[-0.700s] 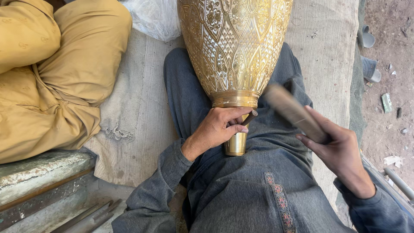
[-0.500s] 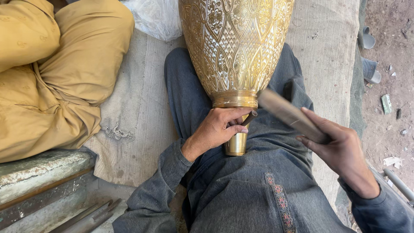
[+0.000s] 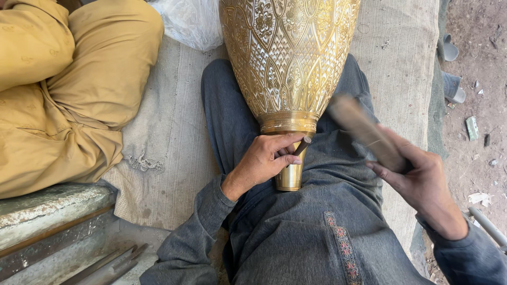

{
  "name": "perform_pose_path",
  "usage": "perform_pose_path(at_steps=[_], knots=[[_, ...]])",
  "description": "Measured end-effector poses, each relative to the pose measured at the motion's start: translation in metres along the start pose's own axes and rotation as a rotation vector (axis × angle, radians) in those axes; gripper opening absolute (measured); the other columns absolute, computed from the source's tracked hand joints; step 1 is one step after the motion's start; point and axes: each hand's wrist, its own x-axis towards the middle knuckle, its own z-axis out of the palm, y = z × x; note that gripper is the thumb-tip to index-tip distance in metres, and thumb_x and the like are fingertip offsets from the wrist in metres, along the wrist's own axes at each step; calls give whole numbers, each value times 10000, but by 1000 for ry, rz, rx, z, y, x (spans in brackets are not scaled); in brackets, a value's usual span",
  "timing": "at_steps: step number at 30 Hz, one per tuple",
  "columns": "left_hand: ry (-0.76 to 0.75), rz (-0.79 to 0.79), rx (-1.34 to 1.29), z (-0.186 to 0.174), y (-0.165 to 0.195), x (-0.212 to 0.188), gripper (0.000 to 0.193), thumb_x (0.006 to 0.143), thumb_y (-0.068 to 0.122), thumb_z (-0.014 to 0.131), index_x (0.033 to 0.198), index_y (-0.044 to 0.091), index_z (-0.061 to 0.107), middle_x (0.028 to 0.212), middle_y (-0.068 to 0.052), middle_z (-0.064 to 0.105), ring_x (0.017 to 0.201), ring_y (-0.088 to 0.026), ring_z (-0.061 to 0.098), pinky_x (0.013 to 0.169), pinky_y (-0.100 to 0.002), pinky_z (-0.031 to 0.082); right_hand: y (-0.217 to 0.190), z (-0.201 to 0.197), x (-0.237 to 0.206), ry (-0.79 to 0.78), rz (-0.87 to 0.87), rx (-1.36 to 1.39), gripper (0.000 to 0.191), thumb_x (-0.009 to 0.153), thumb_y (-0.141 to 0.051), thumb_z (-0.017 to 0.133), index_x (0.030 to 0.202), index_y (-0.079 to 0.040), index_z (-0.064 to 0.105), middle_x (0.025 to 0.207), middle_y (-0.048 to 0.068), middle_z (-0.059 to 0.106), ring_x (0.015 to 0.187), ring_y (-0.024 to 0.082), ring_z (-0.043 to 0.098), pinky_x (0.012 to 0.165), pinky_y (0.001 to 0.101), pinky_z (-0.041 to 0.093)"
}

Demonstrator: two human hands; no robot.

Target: The person sits cross-legged with a large engraved brass vase on their lap and hammers a chisel against the vase's narrow neck and body, repositioning the chisel repeatedly to work the pattern around the surface. A second person sits nearby holding a tool.

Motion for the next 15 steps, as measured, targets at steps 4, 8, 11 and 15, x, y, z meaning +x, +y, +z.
perform_pose_path(at_steps=[4, 8, 11, 15], knots=[[28, 9, -42, 2, -2, -6, 554, 866, 103, 805, 1391, 124, 629, 886, -45, 765, 734, -112, 729, 699, -265, 648, -12, -11, 4, -211, 170, -390, 773, 731, -243, 851, 1450, -264, 568, 1097, 29, 769, 746, 206, 764, 695, 364, 638], [40, 12, -65, 1, -4, -6, 546, 870, 108, 803, 1388, 125, 630, 884, -41, 760, 736, -107, 728, 695, -258, 647, -27, -13, 11, -96, 65, -179, 772, 748, -232, 803, 1478, -226, 551, 1150, 65, 726, 865, 208, 739, 750, 345, 608], [49, -10, -37, 2, -4, -8, 519, 882, 102, 797, 1377, 122, 644, 889, -35, 771, 738, -103, 736, 694, -255, 644, -34, -17, 17, -309, 184, -493, 755, 783, -305, 859, 1471, -324, 549, 1060, 19, 763, 795, 169, 750, 745, 318, 624], [67, 16, -37, 3, -8, -11, 550, 868, 98, 807, 1389, 113, 632, 876, -37, 766, 730, -104, 733, 692, -256, 649, -40, -15, 19, -19, 93, -98, 757, 788, -247, 821, 1493, -228, 545, 1085, 64, 752, 887, 172, 748, 744, 320, 610]])
